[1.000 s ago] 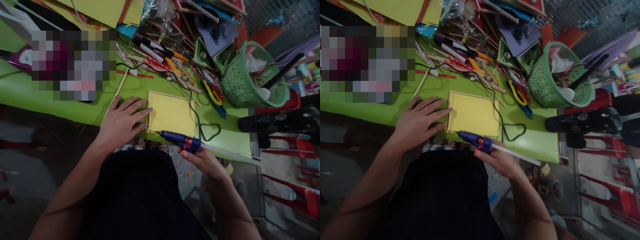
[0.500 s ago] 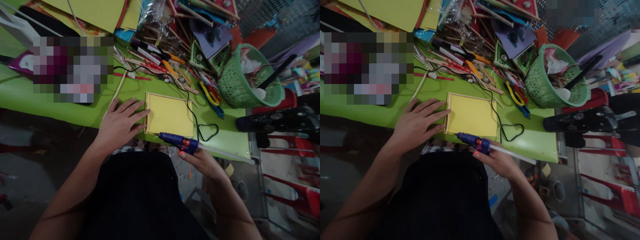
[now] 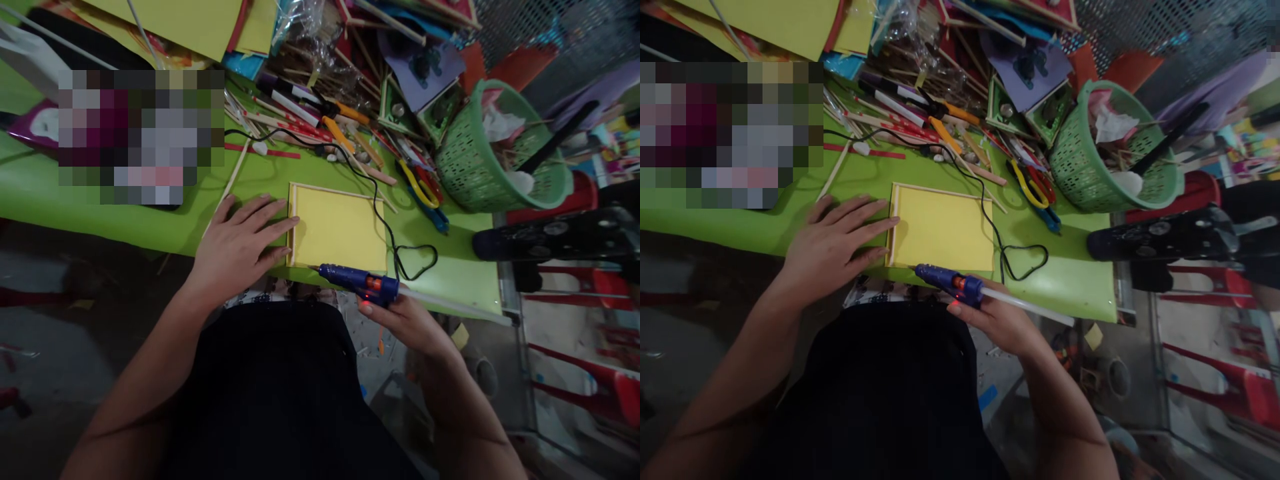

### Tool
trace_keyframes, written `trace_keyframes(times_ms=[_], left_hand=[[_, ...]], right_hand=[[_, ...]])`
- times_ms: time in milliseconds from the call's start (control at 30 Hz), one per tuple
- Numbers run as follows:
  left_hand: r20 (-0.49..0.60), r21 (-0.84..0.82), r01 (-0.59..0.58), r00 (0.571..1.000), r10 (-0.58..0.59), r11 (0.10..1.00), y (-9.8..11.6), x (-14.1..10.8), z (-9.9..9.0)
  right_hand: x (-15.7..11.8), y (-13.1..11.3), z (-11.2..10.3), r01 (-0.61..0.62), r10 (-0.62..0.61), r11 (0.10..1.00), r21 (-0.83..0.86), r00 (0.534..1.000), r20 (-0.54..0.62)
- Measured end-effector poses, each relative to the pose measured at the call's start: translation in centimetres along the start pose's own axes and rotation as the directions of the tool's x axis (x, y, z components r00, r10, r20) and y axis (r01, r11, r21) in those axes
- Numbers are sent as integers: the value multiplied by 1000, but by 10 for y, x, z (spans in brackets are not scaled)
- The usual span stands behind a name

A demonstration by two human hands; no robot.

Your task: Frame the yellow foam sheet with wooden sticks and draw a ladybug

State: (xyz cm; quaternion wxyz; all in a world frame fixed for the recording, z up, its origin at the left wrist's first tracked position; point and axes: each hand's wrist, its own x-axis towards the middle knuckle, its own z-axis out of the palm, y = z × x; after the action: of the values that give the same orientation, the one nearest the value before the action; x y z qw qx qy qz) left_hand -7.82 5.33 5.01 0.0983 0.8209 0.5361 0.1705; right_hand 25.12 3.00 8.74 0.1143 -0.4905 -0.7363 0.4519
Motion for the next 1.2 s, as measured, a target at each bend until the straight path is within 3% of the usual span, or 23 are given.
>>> trace_keyframes(times_ms=[567,1200], left_hand=[[11,-63,31,999,-30,998,-1,-1,-1],[-21,3,-6,1000,6,1000,-3,-1,4]], right_hand=[[-4,5,-1,-21,22,1000,8,999,-43],[-10,7,-6,-15,10,999,-53,997,-79]])
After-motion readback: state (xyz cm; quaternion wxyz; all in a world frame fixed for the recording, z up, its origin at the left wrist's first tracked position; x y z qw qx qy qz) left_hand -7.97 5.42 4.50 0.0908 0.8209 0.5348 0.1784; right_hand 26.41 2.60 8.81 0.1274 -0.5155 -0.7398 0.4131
